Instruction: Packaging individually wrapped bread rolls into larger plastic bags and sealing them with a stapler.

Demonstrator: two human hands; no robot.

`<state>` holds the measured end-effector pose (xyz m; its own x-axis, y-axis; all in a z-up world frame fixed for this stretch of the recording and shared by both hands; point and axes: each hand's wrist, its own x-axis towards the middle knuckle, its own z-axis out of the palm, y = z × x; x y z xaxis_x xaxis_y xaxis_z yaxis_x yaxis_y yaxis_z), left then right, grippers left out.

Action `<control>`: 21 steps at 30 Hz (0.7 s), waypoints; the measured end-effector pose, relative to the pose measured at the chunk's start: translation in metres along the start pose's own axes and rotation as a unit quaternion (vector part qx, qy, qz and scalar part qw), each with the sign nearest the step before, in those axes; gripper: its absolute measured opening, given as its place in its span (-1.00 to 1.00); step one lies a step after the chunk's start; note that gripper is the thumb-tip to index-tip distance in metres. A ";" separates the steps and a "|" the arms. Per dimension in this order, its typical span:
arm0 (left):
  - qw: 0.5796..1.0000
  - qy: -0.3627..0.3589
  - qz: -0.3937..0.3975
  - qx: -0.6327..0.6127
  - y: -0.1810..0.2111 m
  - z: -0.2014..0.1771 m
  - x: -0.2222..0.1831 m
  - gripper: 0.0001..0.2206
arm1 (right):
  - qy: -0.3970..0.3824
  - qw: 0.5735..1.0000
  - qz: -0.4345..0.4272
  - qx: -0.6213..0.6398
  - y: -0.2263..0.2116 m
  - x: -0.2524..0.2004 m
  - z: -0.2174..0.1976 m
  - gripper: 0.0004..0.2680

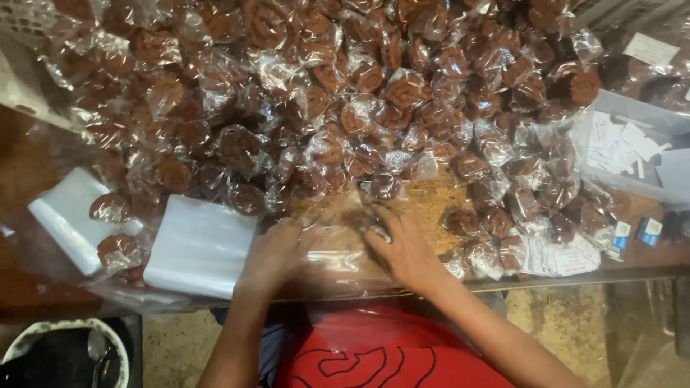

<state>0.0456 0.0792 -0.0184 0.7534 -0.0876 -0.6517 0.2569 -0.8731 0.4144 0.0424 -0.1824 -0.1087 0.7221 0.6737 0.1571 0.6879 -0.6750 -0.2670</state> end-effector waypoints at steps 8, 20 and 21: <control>0.977 0.185 -0.010 -0.105 -0.011 0.048 0.027 -0.82 | 0.050 0.971 0.157 0.171 -0.001 0.002 -0.039 -0.49; 0.926 0.024 0.042 -0.376 0.036 0.077 0.020 -0.51 | 0.129 0.948 0.031 0.288 -0.021 0.033 -0.023 -0.76; 0.874 0.006 0.011 -0.485 0.040 0.069 0.013 -0.45 | 0.081 0.957 -0.016 0.279 -0.021 0.030 -0.022 -0.80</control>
<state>0.0242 0.0098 -0.0538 0.7695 -0.0883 -0.6325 0.6304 -0.0533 0.7744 0.0516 -0.1547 -0.0776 0.7345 0.6055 0.3064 0.5953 -0.3581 -0.7192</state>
